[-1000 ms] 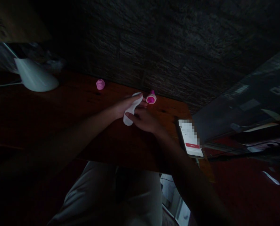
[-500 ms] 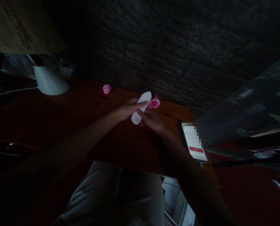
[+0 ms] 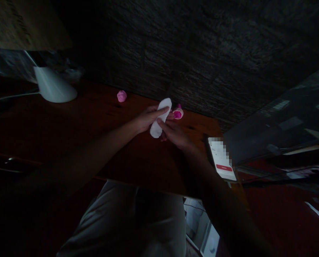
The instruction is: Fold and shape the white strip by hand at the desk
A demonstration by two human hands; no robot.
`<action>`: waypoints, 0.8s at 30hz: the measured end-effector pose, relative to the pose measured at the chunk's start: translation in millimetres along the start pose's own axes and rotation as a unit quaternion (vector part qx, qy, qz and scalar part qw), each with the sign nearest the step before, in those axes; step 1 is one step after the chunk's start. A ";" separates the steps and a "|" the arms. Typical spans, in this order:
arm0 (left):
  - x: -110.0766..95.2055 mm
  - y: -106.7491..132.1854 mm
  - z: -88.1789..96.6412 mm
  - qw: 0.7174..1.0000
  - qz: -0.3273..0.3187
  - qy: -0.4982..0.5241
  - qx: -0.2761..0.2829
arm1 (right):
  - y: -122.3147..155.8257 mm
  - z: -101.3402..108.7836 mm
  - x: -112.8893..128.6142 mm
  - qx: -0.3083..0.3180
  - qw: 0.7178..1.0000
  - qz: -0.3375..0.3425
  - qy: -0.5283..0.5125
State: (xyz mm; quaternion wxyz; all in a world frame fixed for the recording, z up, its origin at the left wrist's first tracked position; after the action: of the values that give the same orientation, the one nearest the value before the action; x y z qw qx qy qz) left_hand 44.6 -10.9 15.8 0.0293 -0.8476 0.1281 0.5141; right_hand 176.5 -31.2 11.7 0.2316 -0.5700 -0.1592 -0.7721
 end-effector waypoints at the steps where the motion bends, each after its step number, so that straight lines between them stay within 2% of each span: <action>1: 0.3 0.3 0.6 1.000 0.003 -0.004 0.003 | -0.1 0.0 -0.4 0.003 1.000 0.002 0.005; 7: -1.2 1.3 -0.1 0.999 0.020 -0.026 -0.003 | 1.2 1.9 1.3 0.024 0.999 0.009 0.035; 14: -1.5 1.1 -0.9 0.999 -0.003 -0.047 -0.022 | 3.6 -0.1 7.0 0.035 0.999 -0.003 0.036; 19: 0.3 1.8 1.5 0.998 -0.029 -0.053 -0.001 | 3.8 -1.4 8.8 0.024 0.999 0.000 0.037; 24: 0.3 1.4 -0.8 0.999 -0.013 -0.047 -0.004 | 4.0 -0.3 9.4 0.031 0.998 0.003 0.052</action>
State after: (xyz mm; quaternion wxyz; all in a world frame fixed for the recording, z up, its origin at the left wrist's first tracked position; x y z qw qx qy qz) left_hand 45.1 -12.5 16.0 0.0390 -0.8242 0.1134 0.5534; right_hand 176.2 -36.4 20.5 0.2594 -0.5221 -0.1689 -0.7948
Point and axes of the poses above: each hand's wrist, its own y-axis away from the middle knuckle, its own z-axis out of the back of the hand, x = y × z, the point moved 1 cm from there along -y, towards the middle knuckle, and after that the axes turned 3 degrees about z, right-handed, at the moved point
